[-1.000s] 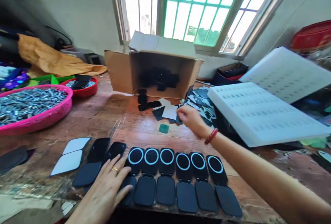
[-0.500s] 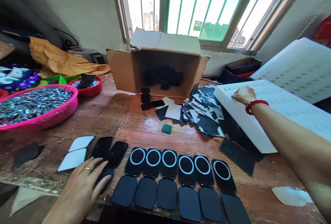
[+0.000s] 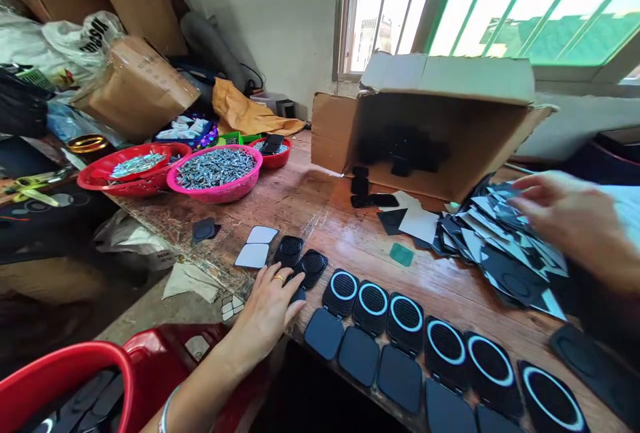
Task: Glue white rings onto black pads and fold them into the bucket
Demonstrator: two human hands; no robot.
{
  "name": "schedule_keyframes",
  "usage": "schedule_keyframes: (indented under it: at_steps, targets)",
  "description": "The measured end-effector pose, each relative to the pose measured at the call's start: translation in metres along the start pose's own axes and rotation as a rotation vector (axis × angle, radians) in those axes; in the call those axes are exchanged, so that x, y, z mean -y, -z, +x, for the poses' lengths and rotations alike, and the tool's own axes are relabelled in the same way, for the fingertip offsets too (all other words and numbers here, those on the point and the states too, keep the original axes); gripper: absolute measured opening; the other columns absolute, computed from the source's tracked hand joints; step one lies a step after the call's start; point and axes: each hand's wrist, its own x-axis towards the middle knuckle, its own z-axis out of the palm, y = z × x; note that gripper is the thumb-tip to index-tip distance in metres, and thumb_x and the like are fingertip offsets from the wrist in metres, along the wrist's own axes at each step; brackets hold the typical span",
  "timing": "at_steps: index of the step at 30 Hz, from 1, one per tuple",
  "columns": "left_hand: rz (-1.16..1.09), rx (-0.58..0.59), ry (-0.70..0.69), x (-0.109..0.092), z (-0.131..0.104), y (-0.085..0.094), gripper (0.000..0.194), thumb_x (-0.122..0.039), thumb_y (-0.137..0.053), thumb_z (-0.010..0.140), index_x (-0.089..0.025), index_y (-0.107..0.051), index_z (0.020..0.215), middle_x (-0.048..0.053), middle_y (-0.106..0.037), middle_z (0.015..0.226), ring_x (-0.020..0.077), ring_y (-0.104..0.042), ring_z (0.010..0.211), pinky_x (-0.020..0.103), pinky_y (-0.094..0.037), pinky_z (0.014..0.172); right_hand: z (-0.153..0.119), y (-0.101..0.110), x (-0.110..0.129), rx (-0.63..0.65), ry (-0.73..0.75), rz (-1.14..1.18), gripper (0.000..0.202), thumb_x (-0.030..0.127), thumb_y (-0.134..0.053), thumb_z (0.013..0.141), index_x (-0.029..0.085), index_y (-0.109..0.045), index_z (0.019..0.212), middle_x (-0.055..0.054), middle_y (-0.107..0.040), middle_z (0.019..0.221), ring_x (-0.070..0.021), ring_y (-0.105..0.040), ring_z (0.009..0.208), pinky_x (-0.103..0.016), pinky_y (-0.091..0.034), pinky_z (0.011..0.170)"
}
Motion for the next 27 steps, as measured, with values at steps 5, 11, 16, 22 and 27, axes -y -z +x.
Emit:
schedule_keyframes:
  at_steps: [5,11,16,22,27]
  targets:
    - [-0.036,0.021,-0.019,0.002,0.002,0.001,0.033,-0.030,-0.067,0.086,-0.023,-0.068,0.118,0.013,-0.061,0.130,0.0357,-0.048,0.129,0.059,-0.042,0.104,-0.070,-0.063,0.109,0.643,-0.100,0.756,0.026,0.042,-0.074,0.062,0.019,-0.066,0.072,0.000,-0.060,0.052,-0.0140,-0.054,0.046,-0.028,-0.046,0.045]
    - [-0.143,0.104,-0.022,0.002,0.003,0.007,0.038,-0.032,-0.069,0.085,-0.022,-0.065,0.122,0.010,-0.064,0.131,0.0371,-0.042,0.136,0.064,-0.033,0.110,-0.099,-0.124,0.157,0.798,-0.112,0.903,0.021,0.037,-0.070,0.064,0.018,-0.061,0.069,0.003,-0.057,0.049,-0.0089,-0.050,0.041,-0.021,-0.042,0.040]
    - [-0.184,0.084,-0.008,0.003,0.001,0.005,0.038,-0.032,-0.068,0.087,-0.021,-0.064,0.123,0.011,-0.064,0.131,0.0346,-0.043,0.136,0.063,-0.030,0.113,-0.105,-0.152,0.180,0.842,-0.110,0.892,0.013,0.028,-0.065,0.069,0.018,-0.058,0.072,0.005,-0.056,0.048,-0.0088,-0.052,0.040,-0.019,-0.043,0.040]
    - [-0.180,0.143,0.013,0.001,0.004,0.007,0.042,-0.033,-0.068,0.087,-0.019,-0.062,0.126,0.009,-0.062,0.134,0.0370,-0.042,0.136,0.062,-0.028,0.114,-0.112,-0.178,0.197,0.840,-0.019,0.770,0.005,0.019,-0.056,0.076,0.018,-0.056,0.071,0.005,-0.053,0.045,-0.0102,-0.051,0.038,-0.020,-0.043,0.037]
    - [-0.168,0.186,0.022,-0.004,0.006,0.016,0.042,-0.031,-0.067,0.087,-0.017,-0.061,0.126,0.010,-0.062,0.133,0.0382,-0.043,0.134,0.063,-0.027,0.115,-0.115,-0.175,0.204,0.690,0.253,0.630,0.010,0.018,-0.048,0.086,0.019,-0.055,0.079,0.001,-0.059,0.058,-0.0138,-0.057,0.051,-0.025,-0.047,0.047]
